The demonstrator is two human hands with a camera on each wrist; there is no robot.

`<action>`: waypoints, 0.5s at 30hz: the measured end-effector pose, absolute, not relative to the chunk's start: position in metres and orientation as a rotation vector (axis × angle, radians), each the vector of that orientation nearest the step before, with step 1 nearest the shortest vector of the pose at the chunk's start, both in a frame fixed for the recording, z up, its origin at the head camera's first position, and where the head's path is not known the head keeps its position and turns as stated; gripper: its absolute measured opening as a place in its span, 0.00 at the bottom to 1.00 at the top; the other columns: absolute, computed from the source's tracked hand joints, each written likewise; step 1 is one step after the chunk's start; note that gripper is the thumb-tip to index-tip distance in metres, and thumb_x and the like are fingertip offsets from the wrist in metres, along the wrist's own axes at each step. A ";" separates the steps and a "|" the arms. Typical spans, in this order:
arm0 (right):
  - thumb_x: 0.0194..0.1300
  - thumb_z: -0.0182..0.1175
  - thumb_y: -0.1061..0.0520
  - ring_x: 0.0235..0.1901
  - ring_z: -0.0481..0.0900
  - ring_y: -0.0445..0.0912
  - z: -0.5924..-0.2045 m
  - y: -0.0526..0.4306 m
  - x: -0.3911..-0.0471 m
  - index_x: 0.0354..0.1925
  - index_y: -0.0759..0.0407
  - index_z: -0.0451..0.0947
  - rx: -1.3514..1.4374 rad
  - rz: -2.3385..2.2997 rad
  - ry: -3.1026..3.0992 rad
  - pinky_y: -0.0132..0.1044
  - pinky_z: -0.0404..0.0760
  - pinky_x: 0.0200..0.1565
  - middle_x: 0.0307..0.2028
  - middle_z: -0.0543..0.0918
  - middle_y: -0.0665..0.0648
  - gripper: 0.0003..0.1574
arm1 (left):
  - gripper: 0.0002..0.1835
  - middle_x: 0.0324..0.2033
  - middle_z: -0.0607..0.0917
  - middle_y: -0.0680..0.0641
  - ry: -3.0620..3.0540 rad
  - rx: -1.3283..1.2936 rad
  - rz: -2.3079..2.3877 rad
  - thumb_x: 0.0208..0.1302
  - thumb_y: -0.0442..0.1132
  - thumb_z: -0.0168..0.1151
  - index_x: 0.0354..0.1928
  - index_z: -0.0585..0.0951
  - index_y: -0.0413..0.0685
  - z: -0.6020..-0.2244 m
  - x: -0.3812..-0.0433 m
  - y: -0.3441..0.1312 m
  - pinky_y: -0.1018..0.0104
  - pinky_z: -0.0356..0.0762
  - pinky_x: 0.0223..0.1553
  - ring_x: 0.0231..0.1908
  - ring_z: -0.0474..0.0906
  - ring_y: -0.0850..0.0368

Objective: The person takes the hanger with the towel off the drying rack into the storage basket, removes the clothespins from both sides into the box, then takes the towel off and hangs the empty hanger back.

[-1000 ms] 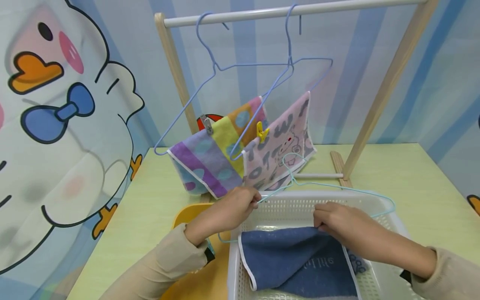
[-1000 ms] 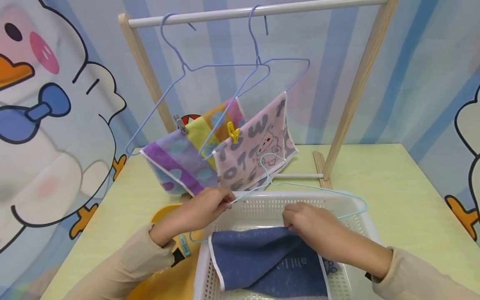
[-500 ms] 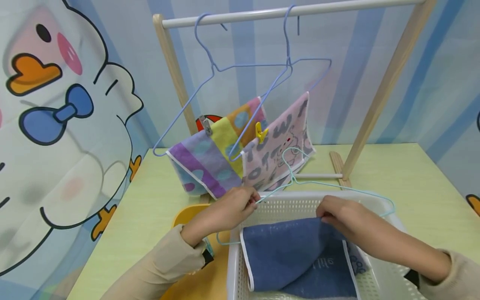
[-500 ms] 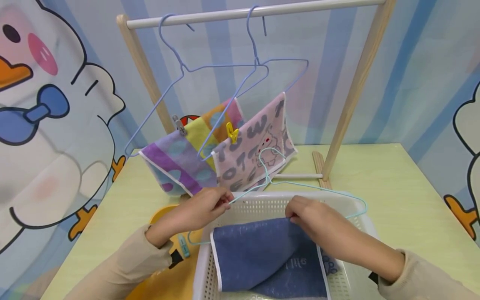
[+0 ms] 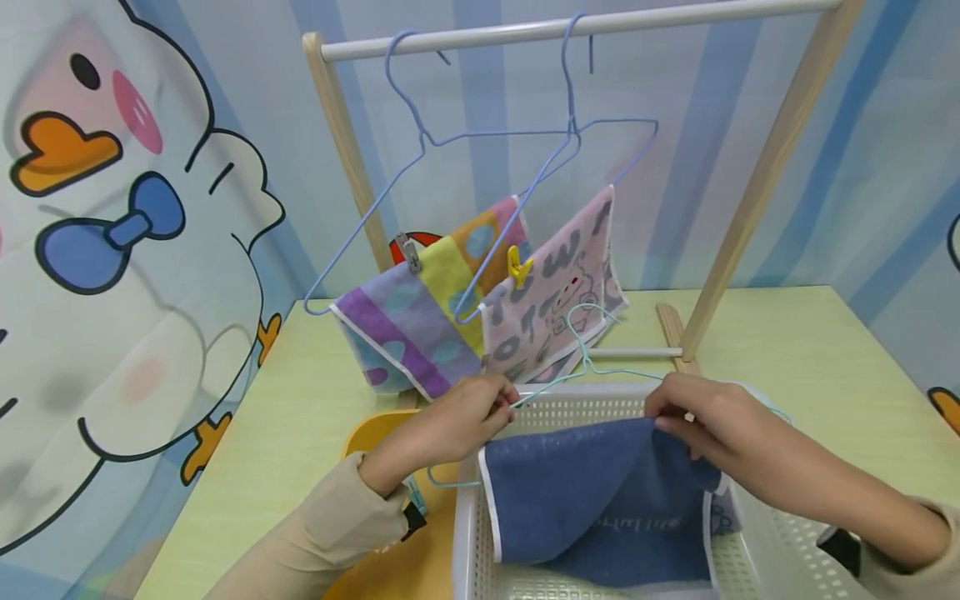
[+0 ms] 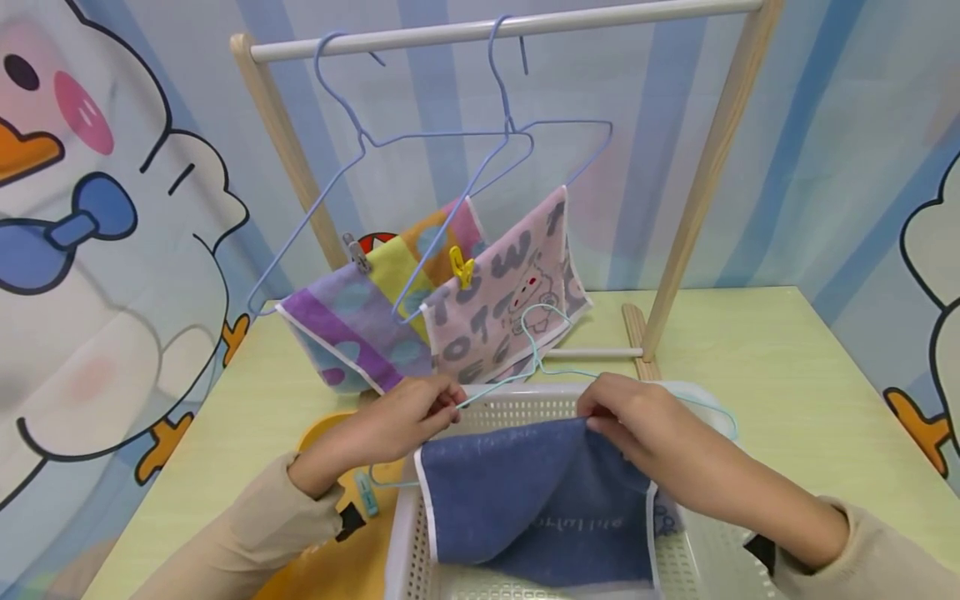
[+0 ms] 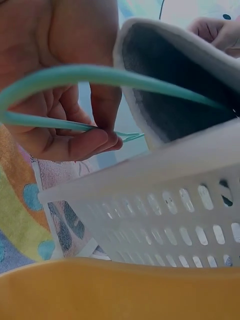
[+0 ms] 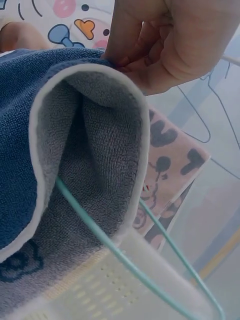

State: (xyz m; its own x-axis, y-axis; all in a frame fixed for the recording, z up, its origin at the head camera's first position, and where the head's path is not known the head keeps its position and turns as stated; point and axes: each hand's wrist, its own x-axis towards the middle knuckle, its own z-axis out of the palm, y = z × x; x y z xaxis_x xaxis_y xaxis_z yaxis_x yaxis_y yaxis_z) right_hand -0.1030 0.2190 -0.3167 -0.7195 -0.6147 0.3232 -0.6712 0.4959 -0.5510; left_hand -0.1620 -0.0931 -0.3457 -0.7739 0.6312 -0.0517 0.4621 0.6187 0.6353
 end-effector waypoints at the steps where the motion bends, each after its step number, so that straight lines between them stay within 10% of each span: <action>1: 0.67 0.59 0.74 0.26 0.72 0.33 -0.316 0.219 -0.102 0.45 0.49 0.75 1.138 1.033 -2.639 0.30 0.75 0.24 0.39 0.77 0.45 0.20 | 0.11 0.35 0.80 0.49 2.573 0.887 0.903 0.77 0.33 0.50 0.54 0.76 0.35 -0.346 -0.162 -0.093 0.64 0.73 0.36 0.28 0.72 0.59; 15: 0.64 0.60 0.75 0.25 0.73 0.32 -0.302 0.223 -0.100 0.45 0.49 0.75 1.102 0.969 -2.602 0.30 0.76 0.24 0.36 0.77 0.43 0.22 | 0.10 0.37 0.82 0.50 2.421 0.893 1.110 0.80 0.32 0.42 0.54 0.72 0.37 -0.348 -0.164 -0.097 0.65 0.74 0.38 0.39 0.79 0.56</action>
